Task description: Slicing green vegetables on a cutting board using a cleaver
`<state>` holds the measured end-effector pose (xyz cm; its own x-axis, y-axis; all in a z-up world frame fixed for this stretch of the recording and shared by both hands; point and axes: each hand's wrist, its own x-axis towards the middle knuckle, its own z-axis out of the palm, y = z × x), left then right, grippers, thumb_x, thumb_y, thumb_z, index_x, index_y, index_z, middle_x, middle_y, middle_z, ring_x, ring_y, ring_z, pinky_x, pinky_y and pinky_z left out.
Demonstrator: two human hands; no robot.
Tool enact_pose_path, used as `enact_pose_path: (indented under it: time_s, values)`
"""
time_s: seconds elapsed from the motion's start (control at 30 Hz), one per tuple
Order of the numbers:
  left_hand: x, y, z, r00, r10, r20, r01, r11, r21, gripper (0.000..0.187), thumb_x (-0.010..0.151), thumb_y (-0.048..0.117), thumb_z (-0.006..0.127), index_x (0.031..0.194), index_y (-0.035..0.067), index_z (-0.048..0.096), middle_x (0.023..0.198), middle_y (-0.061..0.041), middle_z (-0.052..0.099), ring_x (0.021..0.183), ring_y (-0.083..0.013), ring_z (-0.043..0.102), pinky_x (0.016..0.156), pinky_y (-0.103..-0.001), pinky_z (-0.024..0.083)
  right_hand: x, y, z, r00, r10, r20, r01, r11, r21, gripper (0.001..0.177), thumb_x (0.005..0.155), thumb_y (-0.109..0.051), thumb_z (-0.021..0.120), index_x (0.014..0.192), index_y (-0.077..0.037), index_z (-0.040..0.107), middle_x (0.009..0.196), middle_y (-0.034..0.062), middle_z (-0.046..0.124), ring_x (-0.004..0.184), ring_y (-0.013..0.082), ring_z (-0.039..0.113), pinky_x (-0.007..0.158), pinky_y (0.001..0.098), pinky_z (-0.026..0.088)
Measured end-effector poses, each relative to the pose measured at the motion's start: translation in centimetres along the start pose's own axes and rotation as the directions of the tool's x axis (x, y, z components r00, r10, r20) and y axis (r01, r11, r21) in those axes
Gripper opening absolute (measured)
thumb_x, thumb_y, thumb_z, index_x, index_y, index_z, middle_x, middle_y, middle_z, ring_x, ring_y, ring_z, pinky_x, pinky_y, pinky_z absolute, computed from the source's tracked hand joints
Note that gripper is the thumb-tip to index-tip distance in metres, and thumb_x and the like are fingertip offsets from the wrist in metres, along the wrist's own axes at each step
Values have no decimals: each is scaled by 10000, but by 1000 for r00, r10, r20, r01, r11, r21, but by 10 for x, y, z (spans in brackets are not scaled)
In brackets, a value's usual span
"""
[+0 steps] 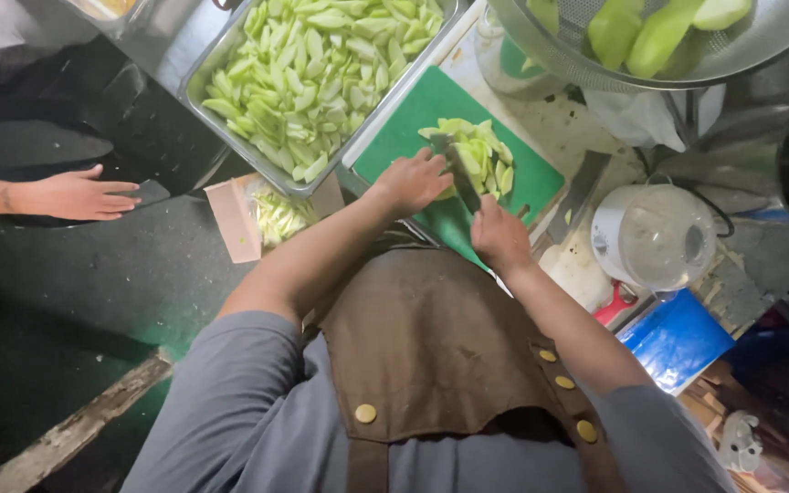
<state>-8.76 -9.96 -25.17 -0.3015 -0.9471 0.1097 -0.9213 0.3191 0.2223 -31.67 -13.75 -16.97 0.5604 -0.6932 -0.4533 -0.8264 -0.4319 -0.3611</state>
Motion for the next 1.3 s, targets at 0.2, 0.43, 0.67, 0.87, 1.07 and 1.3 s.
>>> enact_pose_path:
  time_s: [0.2,0.43,0.67,0.87,1.07,1.3]
  values:
    - [1,0,1,1000,-6,-20,6,1000,20,124,994,255,477,975,208,591,943,-54,487,951,-296,517,533,-446,604,13,11,12,999,43,-28,-43,999,4,338,1030,-393,333,1135,-96,458,956,301,677,922,561,680,849,662,524]
    - [5,-3,0,998,-31,60,35,997,-66,145,982,240,457,972,194,595,953,-65,493,962,-307,515,562,-484,609,13,-2,10,999,-3,-41,2,1000,-28,333,1040,-330,350,1231,-86,471,1022,318,670,954,558,679,860,653,540]
    - [5,-5,-3,999,-6,46,11,994,-108,200,975,259,443,899,165,603,935,-72,493,946,-319,531,562,-457,604,17,-7,12,998,53,21,-53,999,0,335,1024,-380,345,1192,-111,454,1026,313,680,964,554,682,867,654,527]
    - [9,-9,6,1000,0,3,0,992,-125,237,985,270,430,864,167,606,905,-76,501,925,-328,553,569,-455,600,25,-8,12,998,63,24,-62,998,-28,315,1025,-370,353,1159,-108,465,1017,319,684,959,555,685,858,650,530]
    - [6,-7,-1,998,12,-68,-17,996,-83,200,952,244,472,837,155,610,877,-76,509,903,-323,562,573,-438,603,29,-16,6,998,55,36,-54,998,-24,334,1030,-344,341,1214,-89,453,1039,323,679,996,552,681,879,647,529]
    - [-3,-12,37,999,-44,-12,41,979,-199,201,949,243,464,849,145,608,869,-90,529,892,-329,567,577,-455,609,21,-39,-6,996,37,81,-32,998,-62,296,1033,-342,359,1172,-103,465,1005,313,684,991,545,685,867,637,537]
